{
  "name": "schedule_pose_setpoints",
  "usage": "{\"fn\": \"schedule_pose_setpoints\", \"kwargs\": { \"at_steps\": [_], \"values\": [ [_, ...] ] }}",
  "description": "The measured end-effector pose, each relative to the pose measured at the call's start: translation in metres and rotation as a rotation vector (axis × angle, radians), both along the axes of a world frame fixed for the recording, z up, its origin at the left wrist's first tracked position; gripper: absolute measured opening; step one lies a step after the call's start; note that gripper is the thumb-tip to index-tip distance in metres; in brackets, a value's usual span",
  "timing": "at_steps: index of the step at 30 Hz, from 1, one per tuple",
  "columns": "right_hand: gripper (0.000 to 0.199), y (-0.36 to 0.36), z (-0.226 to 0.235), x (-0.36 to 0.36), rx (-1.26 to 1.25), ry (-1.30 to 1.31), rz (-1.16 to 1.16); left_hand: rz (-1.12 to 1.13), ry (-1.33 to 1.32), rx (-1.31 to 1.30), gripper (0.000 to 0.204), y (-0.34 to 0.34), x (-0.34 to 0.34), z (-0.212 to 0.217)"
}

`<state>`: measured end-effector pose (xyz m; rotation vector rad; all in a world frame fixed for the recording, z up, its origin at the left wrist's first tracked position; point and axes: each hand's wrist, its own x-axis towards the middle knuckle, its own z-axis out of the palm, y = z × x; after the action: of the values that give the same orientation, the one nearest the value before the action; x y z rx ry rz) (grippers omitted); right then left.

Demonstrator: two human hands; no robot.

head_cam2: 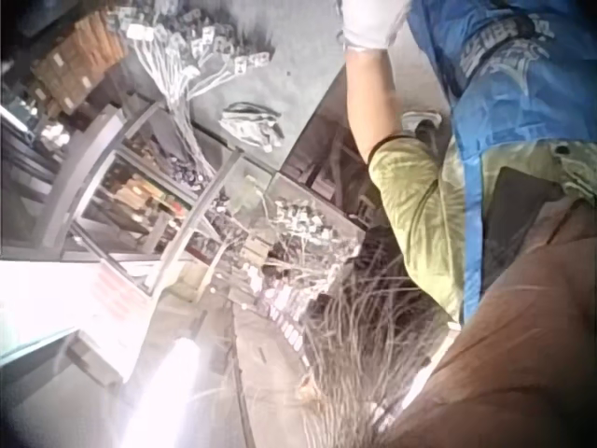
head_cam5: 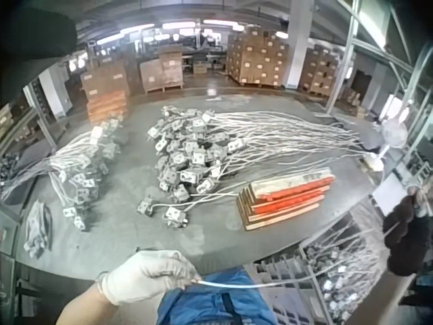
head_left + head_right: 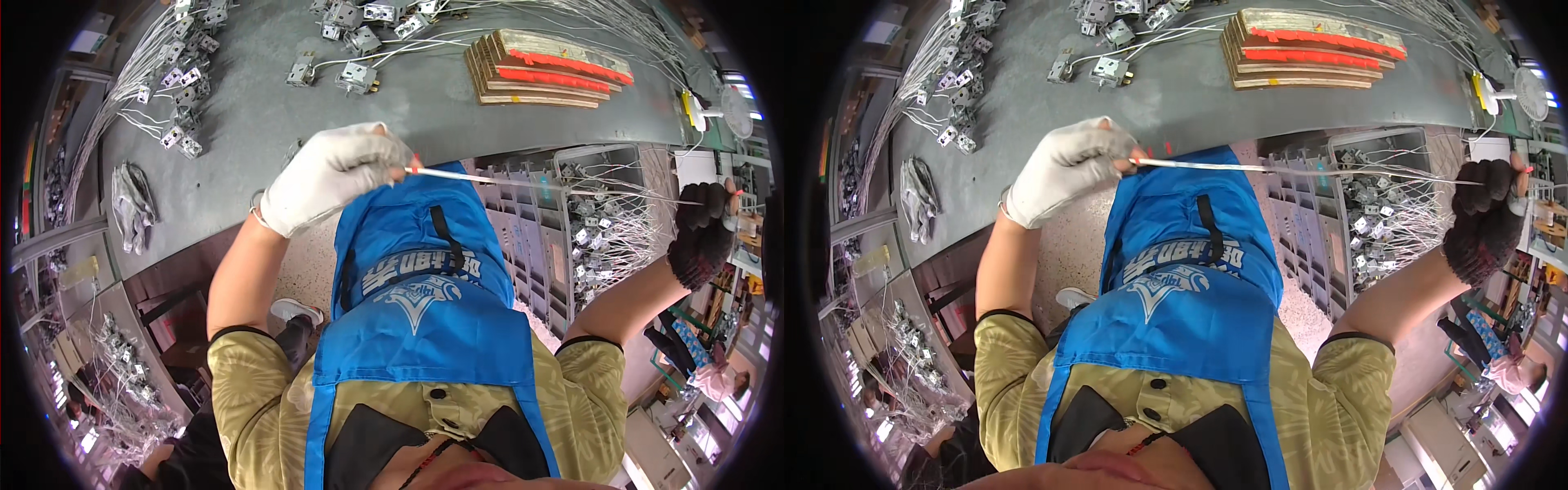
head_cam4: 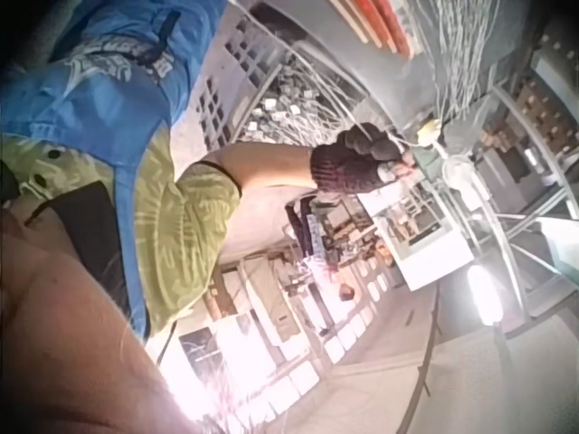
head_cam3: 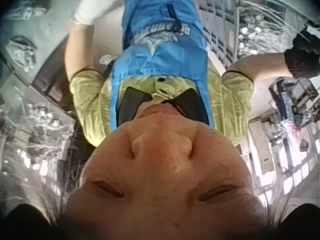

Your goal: Manual assembly of electronic wire harnesses by attaching small components to long cables.

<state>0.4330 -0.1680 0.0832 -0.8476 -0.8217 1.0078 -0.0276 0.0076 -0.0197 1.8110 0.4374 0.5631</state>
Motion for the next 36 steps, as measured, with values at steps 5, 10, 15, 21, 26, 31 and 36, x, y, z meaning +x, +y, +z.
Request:
{"fn": "schedule_pose_setpoints", "kwargs": {
  "at_steps": [5,10,15,21,26,31,36],
  "values": [
    [0.018,0.008,-0.03,0.015,0.096,0.412,-0.015,0.385,0.052,0.199,0.032,-0.017,0.012,-0.003],
    [0.02,0.016,-0.063,0.037,0.077,0.407,-0.035,0.443,0.002,0.195,0.024,-0.014,0.018,-0.01],
    [0.022,0.015,-0.077,0.051,0.047,0.435,-0.023,0.451,0.131,0.261,0.017,-0.003,0.005,-0.015],
    [0.031,0.029,-0.083,0.006,0.054,0.43,0.006,0.432,0.122,0.26,0.013,-0.006,0.014,-0.023],
    [0.04,0.051,-0.094,-0.093,-0.172,0.07,-0.113,0.365,0.045,0.264,0.013,-0.01,0.042,-0.022],
    [0.035,0.047,-0.093,-0.124,-0.257,0.012,-0.092,0.299,0.05,0.223,0.012,-0.008,0.057,-0.025],
    [0.021,0.008,-0.085,-0.009,-0.146,0.306,-0.046,0.748,0.141,0.605,0.013,0.05,0.049,-0.036]
  ]
}}
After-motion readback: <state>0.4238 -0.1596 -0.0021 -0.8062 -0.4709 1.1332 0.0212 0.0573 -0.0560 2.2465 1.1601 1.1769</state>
